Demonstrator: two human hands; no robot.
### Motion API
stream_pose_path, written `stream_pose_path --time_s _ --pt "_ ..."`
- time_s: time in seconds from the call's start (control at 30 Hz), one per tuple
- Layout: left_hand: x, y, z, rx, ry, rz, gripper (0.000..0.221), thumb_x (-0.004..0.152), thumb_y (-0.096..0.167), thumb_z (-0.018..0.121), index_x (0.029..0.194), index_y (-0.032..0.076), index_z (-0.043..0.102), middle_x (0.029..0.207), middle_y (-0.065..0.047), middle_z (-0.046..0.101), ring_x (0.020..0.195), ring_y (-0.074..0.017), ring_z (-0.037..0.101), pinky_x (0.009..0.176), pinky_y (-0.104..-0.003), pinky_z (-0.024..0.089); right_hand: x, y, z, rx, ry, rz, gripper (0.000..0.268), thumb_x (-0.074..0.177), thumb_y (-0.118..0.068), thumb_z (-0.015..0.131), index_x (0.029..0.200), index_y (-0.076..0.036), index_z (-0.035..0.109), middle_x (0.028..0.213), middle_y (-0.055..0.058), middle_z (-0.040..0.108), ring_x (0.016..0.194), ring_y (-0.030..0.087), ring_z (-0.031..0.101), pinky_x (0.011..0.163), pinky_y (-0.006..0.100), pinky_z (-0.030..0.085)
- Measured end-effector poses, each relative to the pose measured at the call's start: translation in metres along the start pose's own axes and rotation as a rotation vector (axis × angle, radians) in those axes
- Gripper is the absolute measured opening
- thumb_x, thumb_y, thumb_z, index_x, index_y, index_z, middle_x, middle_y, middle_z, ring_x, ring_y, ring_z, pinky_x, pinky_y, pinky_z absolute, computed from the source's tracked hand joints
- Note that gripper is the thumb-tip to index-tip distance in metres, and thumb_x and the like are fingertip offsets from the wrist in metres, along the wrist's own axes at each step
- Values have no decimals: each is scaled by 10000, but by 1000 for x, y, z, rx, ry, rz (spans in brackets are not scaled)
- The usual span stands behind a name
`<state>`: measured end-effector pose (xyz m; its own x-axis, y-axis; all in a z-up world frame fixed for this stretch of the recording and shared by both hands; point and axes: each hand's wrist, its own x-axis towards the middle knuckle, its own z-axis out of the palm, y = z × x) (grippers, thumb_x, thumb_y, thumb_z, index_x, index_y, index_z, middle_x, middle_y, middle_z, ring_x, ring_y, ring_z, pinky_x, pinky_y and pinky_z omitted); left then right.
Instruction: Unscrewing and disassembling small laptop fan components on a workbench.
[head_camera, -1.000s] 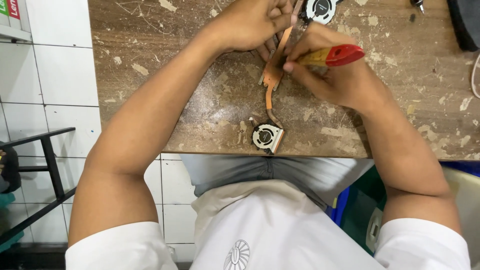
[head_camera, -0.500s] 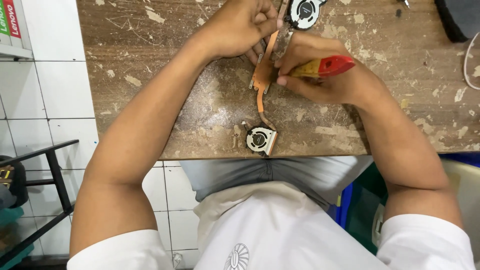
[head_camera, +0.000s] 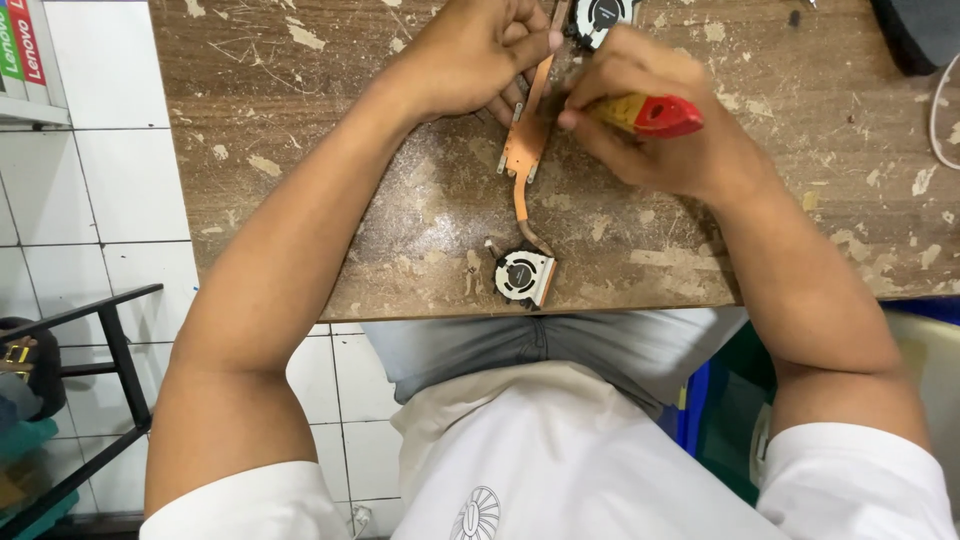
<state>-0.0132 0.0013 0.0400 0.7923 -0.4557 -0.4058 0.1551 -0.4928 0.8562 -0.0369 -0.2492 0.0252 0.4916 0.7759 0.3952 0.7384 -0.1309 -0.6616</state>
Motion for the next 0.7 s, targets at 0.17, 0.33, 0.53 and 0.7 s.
stream_pose_path --time_s 0.17,0.33,0.53,0.7 --pt "2 -6 -2 -118 -78 86 185 1102 216 703 1219 104 615 916 -5 709 767 -127 783 615 -218 736 -7 0 -6 -58 144 -4 193 1128 159 811 1083 72 644 1064 227 647 918 301 621 770 352 511" --pt "1 -10 -5 -201 -162 172 317 1040 70 767 1275 84 554 1053 -49 713 889 -193 846 699 -268 807 3 -16 -4 173 49 7 145 1058 99 797 1093 94 656 1109 262 681 878 278 704 752 329 601" --pt "10 -21 -3 -191 -117 98 113 1051 181 779 1065 79 734 1025 33 746 899 -104 763 681 -225 773 -7 -3 -7 -61 97 12 256 1133 204 868 1078 88 647 1039 225 642 859 288 616 740 347 507" --pt "14 -28 -2 -442 -66 62 84 1037 73 721 1115 94 699 1295 -63 750 1129 -178 837 771 -215 799 -10 -1 -14 -254 217 -55 251 1195 167 887 1038 153 692 974 279 738 858 379 717 734 445 552"
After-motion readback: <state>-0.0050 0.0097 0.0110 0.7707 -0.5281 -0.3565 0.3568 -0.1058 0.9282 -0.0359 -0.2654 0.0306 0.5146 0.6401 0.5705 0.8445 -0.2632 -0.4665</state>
